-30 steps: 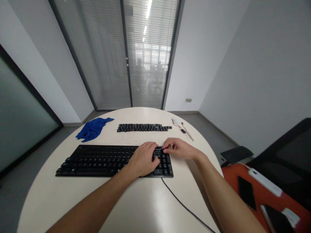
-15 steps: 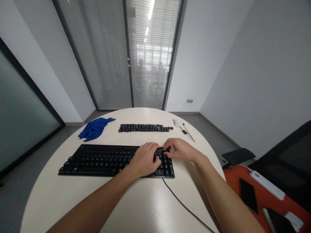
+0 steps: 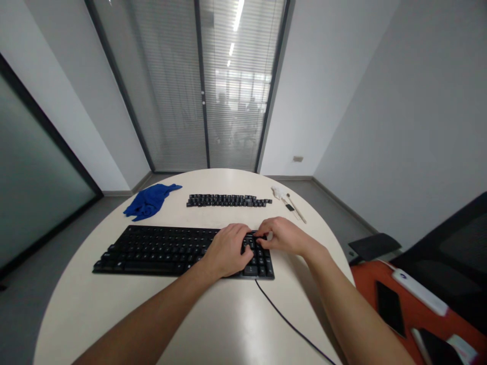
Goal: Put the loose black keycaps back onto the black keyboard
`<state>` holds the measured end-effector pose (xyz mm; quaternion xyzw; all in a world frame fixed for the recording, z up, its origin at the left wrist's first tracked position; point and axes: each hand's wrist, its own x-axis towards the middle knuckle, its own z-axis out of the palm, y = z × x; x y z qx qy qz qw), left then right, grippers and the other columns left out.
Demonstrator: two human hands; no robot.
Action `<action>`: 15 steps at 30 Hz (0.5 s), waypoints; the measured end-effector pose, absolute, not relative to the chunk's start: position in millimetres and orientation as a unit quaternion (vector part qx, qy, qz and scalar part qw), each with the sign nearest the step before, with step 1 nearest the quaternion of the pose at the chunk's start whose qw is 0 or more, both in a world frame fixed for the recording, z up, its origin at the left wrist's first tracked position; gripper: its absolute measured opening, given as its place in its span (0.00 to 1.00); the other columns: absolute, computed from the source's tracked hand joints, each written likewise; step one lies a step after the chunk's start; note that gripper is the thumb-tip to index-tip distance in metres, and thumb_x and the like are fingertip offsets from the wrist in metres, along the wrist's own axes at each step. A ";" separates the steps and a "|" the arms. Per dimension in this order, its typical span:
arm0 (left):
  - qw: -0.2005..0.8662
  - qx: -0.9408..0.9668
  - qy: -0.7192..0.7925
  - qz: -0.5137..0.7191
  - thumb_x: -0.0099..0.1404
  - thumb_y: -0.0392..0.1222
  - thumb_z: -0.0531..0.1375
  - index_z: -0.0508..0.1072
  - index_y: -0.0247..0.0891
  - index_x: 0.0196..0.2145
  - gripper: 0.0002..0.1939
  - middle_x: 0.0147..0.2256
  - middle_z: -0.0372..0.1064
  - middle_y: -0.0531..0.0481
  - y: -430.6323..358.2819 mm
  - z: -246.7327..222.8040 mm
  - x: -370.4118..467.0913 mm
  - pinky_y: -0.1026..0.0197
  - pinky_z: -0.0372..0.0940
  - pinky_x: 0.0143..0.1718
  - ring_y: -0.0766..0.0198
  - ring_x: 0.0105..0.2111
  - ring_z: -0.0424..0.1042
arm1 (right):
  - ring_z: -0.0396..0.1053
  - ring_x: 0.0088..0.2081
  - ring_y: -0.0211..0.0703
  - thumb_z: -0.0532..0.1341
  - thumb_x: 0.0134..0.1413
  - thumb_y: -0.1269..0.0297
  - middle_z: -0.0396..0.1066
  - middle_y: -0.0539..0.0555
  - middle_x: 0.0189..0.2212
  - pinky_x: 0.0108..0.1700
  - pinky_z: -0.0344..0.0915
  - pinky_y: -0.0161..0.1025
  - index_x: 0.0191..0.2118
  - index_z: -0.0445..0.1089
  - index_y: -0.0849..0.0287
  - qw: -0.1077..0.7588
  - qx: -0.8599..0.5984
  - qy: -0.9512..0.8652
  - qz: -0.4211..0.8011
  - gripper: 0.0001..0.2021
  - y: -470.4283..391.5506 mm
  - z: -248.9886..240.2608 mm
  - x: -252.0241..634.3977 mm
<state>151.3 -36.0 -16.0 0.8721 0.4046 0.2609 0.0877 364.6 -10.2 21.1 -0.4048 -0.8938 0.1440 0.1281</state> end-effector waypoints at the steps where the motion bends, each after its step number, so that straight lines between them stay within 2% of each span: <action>1: 0.088 0.872 0.405 0.261 0.62 0.37 0.56 0.69 0.39 0.50 0.17 0.49 0.72 0.42 -35.9 -15.9 151.5 0.47 0.65 0.55 0.50 0.51 0.70 | 0.73 0.35 0.44 0.64 0.55 0.66 0.79 0.53 0.34 0.38 0.63 0.36 0.40 0.82 0.53 0.126 -0.400 -0.896 0.142 0.10 -10.3 21.5 364.3; 5: 0.085 0.873 0.401 0.264 0.62 0.37 0.56 0.69 0.38 0.49 0.16 0.49 0.72 0.42 -35.6 -16.1 151.4 0.48 0.66 0.56 0.51 0.51 0.70 | 0.73 0.36 0.44 0.63 0.57 0.64 0.79 0.53 0.35 0.39 0.63 0.37 0.40 0.81 0.54 0.137 -0.390 -0.896 0.163 0.09 -9.0 19.8 367.4; 9: 0.087 0.874 0.394 0.271 0.62 0.37 0.57 0.69 0.38 0.48 0.15 0.48 0.72 0.43 -36.3 -15.6 151.2 0.48 0.66 0.55 0.51 0.50 0.70 | 0.73 0.36 0.44 0.59 0.63 0.60 0.79 0.53 0.34 0.40 0.65 0.38 0.38 0.81 0.57 0.185 -0.392 -0.863 0.260 0.12 -5.8 13.5 373.7; 12: 0.089 0.878 0.382 0.276 0.62 0.37 0.57 0.70 0.38 0.47 0.15 0.47 0.73 0.43 -37.5 -13.5 151.1 0.48 0.66 0.54 0.52 0.49 0.70 | 0.73 0.36 0.44 0.61 0.61 0.59 0.79 0.54 0.36 0.39 0.67 0.38 0.43 0.79 0.59 0.224 -0.422 -0.822 0.312 0.13 -3.9 8.0 376.5; 15: 0.086 0.883 0.369 0.278 0.63 0.37 0.57 0.71 0.38 0.48 0.15 0.47 0.73 0.44 -38.7 -11.4 150.7 0.49 0.66 0.54 0.53 0.49 0.70 | 0.73 0.37 0.44 0.63 0.60 0.58 0.78 0.56 0.38 0.40 0.68 0.38 0.46 0.77 0.60 0.250 -0.440 -0.808 0.303 0.14 -2.6 3.5 377.7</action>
